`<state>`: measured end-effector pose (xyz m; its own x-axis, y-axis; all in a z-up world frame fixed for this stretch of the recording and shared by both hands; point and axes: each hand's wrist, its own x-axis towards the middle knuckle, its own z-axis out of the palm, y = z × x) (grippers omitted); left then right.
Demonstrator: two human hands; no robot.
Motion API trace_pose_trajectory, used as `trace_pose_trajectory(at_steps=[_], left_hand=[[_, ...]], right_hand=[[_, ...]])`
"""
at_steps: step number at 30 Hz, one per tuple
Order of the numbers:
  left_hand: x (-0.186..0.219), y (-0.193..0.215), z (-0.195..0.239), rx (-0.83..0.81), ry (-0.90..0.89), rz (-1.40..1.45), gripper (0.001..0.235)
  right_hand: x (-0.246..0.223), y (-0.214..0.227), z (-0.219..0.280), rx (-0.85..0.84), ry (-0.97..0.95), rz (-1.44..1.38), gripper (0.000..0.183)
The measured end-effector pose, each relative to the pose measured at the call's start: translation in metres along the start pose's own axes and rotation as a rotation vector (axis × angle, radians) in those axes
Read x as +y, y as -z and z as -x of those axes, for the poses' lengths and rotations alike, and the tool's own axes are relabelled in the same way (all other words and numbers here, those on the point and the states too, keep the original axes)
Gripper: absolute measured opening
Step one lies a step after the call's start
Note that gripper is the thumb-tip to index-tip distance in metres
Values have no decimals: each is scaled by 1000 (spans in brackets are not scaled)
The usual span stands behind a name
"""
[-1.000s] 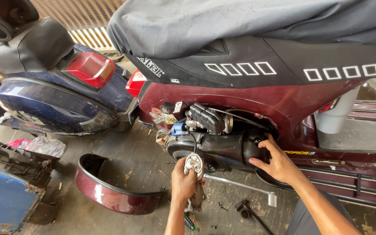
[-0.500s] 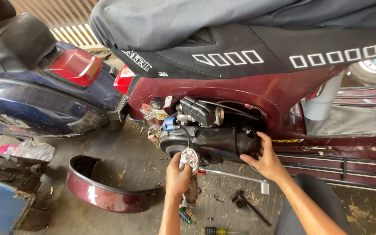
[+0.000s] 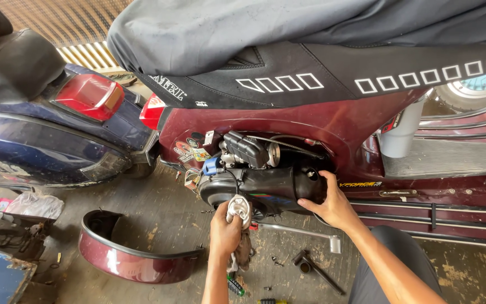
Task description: Repairing and cleaning the engine components of a Vespa scooter using a rag and screwdriver
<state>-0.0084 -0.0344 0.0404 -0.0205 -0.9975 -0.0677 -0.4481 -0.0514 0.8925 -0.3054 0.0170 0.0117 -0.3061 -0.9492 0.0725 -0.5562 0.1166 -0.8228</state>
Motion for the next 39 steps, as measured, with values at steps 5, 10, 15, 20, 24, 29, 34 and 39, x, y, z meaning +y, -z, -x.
trace_pose_trajectory(at_steps=[5,10,15,20,24,29,34,39], left_hand=[[-6,0,-4,-7,-25,3,45],[3,10,-1,-22,5,-27,46],[11,20,3,-44,5,-31,47],[9,29,2,-23,16,-50,42],[22,51,0,-56,146,-79,39],[19,70,-3,-8,244,-80,40],[4,64,-7,-40,230,-138,38],[6,65,-2,-61,222,-164,37]], right_hand=[[-2,0,2,8,2,16,103],[5,-3,0,-15,-8,-21,110],[-2,-3,14,15,38,-22,108],[-11,-7,30,141,7,31,90],[-28,-8,41,108,-48,-43,85],[-5,-46,56,468,108,-272,15],[0,-59,57,523,224,-88,12],[12,-56,50,559,211,-94,25]])
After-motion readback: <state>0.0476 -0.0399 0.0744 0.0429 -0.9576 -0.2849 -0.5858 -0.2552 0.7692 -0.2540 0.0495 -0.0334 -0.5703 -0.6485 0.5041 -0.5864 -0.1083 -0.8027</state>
